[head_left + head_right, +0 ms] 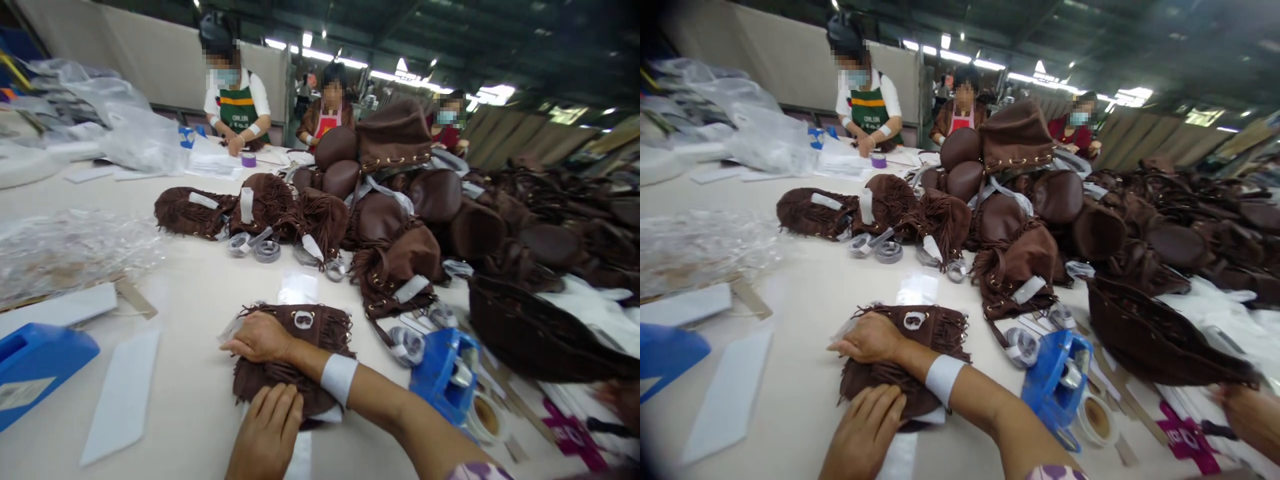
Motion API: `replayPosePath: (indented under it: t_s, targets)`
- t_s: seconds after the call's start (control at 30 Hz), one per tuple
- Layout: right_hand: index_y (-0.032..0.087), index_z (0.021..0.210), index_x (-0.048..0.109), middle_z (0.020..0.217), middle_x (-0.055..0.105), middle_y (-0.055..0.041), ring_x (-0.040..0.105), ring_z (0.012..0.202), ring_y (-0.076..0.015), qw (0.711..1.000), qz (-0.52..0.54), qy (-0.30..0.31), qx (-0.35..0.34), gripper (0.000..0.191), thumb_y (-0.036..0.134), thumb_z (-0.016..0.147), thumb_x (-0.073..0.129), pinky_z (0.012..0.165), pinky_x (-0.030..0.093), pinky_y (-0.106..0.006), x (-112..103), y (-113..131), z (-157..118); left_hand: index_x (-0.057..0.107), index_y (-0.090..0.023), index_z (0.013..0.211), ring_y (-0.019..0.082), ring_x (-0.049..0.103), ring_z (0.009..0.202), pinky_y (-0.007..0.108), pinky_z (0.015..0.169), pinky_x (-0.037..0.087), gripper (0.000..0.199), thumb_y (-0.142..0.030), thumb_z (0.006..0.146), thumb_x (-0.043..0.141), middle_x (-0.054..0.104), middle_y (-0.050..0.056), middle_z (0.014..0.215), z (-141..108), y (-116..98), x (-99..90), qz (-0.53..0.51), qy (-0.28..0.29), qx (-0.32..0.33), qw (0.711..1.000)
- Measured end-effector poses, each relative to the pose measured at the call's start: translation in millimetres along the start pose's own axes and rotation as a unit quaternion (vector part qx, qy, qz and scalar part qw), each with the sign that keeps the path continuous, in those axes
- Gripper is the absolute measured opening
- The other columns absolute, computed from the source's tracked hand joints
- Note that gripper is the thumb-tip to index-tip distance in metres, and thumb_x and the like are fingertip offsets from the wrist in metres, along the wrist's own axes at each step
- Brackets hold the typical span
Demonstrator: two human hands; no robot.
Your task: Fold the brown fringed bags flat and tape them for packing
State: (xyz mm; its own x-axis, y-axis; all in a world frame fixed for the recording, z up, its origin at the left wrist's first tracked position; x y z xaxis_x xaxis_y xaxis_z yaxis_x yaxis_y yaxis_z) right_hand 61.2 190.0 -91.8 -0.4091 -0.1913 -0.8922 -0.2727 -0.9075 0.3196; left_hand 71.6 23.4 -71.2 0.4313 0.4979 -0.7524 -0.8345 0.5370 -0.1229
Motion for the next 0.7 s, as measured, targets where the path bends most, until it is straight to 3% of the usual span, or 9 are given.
replayPosePath:
  t_s: [0.07,0.23,0.37,0.47,0.53,0.57,0.63,0.7]
  targets:
    - [0.02,0.077,0.07,0.075,0.071,-0.0028,0.062,0.075,-0.0143,1.0,-0.002,0.007,-0.001,0.05,0.049,0.101,0.038,0.086,0.04,-0.028,0,0,-1,0.067,-0.019,0.099,0.022,0.057,0.099,0.04,0.092,0.04,0.038,-0.017,0.099,0.029,0.068,0.007,0.104,-5,3,5.2,-0.02,0.038,0.02,0.999]
    - [0.019,0.088,0.071,0.082,0.073,-0.004,0.063,0.084,-0.0163,0.998,-0.043,0.047,-0.017,0.049,0.05,0.102,0.036,0.088,0.041,-0.029,-6,8,1,0.067,-0.021,0.097,0.022,0.057,0.097,0.037,0.081,0.042,0.024,-0.019,0.097,0.043,0.068,0.007,0.106,-12,9,10.9,-0.018,0.113,0.048,0.992]
    - [0.018,0.102,0.068,0.108,0.071,-0.0056,0.06,0.103,-0.0177,0.992,-0.085,0.068,-0.062,0.03,0.041,0.099,0.048,0.096,0.04,-0.029,-43,32,-19,0.068,-0.021,0.095,0.021,0.057,0.091,0.035,0.075,0.042,0.018,-0.025,0.095,0.05,0.067,0.008,0.105,-10,11,12.8,0.0,0.13,0.071,0.989]
    - [0.019,0.115,0.062,0.124,0.065,-0.0054,0.055,0.115,-0.0165,0.997,-0.08,0.012,-0.014,0.024,0.032,0.099,0.049,0.101,0.038,-0.029,-86,61,-70,0.068,-0.021,0.094,0.024,0.056,0.09,0.037,0.073,0.041,0.017,-0.032,0.093,0.055,0.068,0.008,0.101,-9,12,12.7,0.009,0.128,0.088,0.988]
    - [0.02,0.118,0.06,0.117,0.067,-0.0044,0.058,0.109,-0.0146,0.988,-0.045,-0.051,0.135,0.027,0.029,0.101,0.042,0.097,0.042,-0.027,-106,78,-119,0.068,-0.02,0.102,0.025,0.056,0.09,0.037,0.073,0.042,0.019,-0.033,0.091,0.059,0.068,0.008,0.102,-9,13,13.0,0.014,0.144,0.099,0.985]
    - [0.02,0.121,0.058,0.118,0.067,-0.0056,0.058,0.11,-0.0148,0.968,-0.039,-0.1,0.227,0.028,0.026,0.102,0.039,0.097,0.042,-0.028,-112,86,-147,0.067,-0.02,0.109,0.024,0.056,0.091,0.037,0.074,0.042,0.023,-0.032,0.09,0.06,0.067,0.008,0.105,-9,13,13.5,0.017,0.154,0.104,0.982]
    - [0.023,0.133,0.052,0.137,0.055,-0.0092,0.05,0.125,-0.0204,0.943,-0.047,-0.124,0.307,0.036,0.027,0.097,0.049,0.103,0.04,-0.035,-106,105,-195,0.063,-0.022,0.12,0.022,0.056,0.092,0.035,0.075,0.042,0.031,-0.03,0.09,0.061,0.067,0.007,0.11,-9,14,14.2,0.023,0.164,0.125,0.978]
    - [0.029,0.139,0.047,0.151,0.041,-0.0092,0.038,0.137,-0.0272,0.951,-0.06,-0.089,0.291,0.049,0.027,0.091,0.057,0.106,0.039,-0.043,-86,124,-226,0.061,-0.025,0.125,0.021,0.057,0.091,0.034,0.075,0.042,0.035,-0.03,0.09,0.061,0.067,0.006,0.111,-9,15,15.2,0.029,0.163,0.15,0.975]
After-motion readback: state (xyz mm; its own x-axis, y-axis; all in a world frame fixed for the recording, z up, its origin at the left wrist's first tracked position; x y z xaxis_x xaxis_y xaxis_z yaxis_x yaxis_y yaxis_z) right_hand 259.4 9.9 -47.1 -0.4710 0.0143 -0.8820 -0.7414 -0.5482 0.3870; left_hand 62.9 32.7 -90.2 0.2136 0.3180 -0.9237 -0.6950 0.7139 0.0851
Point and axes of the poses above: each hand's wrist, its own z-axis towards the middle knuckle, its own x-axis out of the palm, y = z × x, the point moved 4 cm from there along z, towards the middle knuckle
